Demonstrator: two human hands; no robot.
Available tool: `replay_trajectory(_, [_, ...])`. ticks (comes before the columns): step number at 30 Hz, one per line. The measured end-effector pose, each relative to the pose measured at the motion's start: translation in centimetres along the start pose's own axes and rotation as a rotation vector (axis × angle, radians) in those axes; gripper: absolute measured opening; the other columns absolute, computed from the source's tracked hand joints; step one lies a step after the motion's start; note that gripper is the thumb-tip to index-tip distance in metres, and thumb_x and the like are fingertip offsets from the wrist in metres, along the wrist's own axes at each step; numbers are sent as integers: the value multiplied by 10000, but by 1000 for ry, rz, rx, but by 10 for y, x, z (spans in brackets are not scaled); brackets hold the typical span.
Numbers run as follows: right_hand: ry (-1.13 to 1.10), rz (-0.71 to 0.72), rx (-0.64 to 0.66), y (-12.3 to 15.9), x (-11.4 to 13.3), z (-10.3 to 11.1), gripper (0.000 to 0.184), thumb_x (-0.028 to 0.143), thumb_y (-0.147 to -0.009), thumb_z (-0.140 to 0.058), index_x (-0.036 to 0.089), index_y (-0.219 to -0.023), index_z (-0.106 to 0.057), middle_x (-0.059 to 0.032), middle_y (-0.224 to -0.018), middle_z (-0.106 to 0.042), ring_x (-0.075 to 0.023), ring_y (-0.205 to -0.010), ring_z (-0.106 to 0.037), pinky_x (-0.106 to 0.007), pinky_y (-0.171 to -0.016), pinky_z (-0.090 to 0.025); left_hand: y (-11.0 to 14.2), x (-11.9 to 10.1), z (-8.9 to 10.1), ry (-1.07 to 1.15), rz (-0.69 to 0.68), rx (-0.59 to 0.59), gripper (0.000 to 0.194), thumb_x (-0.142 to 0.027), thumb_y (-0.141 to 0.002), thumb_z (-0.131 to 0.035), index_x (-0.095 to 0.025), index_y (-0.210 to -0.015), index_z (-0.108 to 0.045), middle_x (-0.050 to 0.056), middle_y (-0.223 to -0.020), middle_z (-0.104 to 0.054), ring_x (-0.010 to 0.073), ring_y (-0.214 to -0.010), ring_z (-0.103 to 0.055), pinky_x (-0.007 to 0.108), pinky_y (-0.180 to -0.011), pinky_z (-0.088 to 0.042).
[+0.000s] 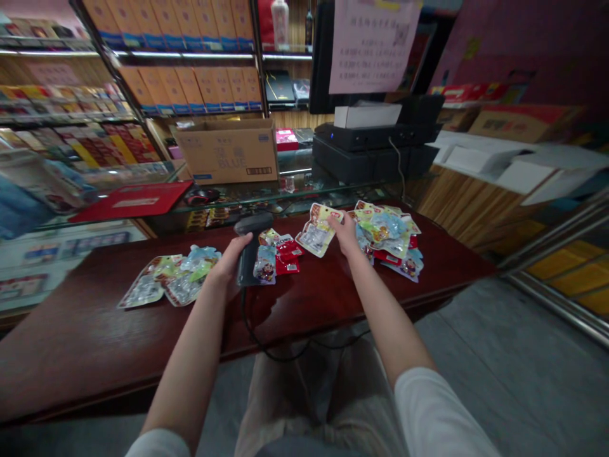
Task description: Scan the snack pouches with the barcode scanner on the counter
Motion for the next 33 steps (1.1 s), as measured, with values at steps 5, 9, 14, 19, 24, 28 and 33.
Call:
replay_trajectory(5, [-38, 11, -122, -10, -6, 19, 358, 440, -608, -749, 207, -822, -579, 14, -745, -660, -176, -689, -627, -330, -676, -543, 0, 5, -36, -215, -83, 65, 549, -672, -695, -701, -147, -854, -675, 17, -691, -623, 160, -640, -559, 278, -613, -440])
replay_trajectory(9, [-23, -5, -120, -5, -19, 17, 389, 463, -592, -743, 205, -833, -579, -4, -777, -671, -187, -706, -638, -345, -686, -549, 6, 5, -54, -343, -102, 105, 531, -672, -721, -665, -156, -850, -674, 15, -700, -617, 170, -679, -552, 291, -665, -443])
replay_trajectory(14, [63, 43, -138, -2, -13, 13, 376, 508, -633, -710, 204, -805, -571, -16, -761, -666, -193, -717, -637, -331, -670, -538, 13, 9, -76, -443, -98, 295, 511, -646, -756, -635, -149, -852, -707, 44, -751, -659, 191, -710, -581, 300, -686, -463])
replay_trajectory(19, [21, 80, -108, 6, 0, 9, 326, 460, -653, -722, 210, -785, -559, -15, -738, -668, -191, -698, -643, -328, -673, -532, 12, 19, -79, -453, -68, 321, 486, -635, -764, -635, -159, -832, -707, 36, -733, -655, 180, -690, -573, 292, -671, -458])
replay_trajectory(24, [-28, 76, -160, 10, -1, 12, 308, 426, -633, -721, 207, -777, -559, -15, -729, -666, -190, -687, -638, -330, -671, -529, 13, 20, -79, -422, -48, 302, 508, -657, -735, -671, -155, -799, -706, 36, -701, -641, 172, -670, -563, 289, -645, -453])
replay_trajectory(28, [27, 79, -185, 1, 3, 23, 319, 436, -646, -704, 212, -819, -557, -20, -768, -661, -210, -734, -646, -361, -699, -548, 12, 21, -75, -325, -14, 250, 562, -697, -716, -678, -154, -858, -711, 25, -677, -622, 149, -621, -539, 267, -577, -432])
replay_trajectory(33, [286, 268, -272, -37, 54, 81, 369, 352, -674, -667, 220, -1003, -564, -23, -918, -652, -215, -817, -641, -431, -805, -558, 6, 23, -56, -154, 29, 85, 601, -733, -645, -720, -170, -852, -672, -11, -607, -568, 123, -549, -509, 239, -505, -400])
Point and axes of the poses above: each hand's wrist, its own y-axis away from the middle knuckle, its own z-axis out of the back of the hand, x = y × z, the point moved 8 cm from there along -y, towards the middle knuckle
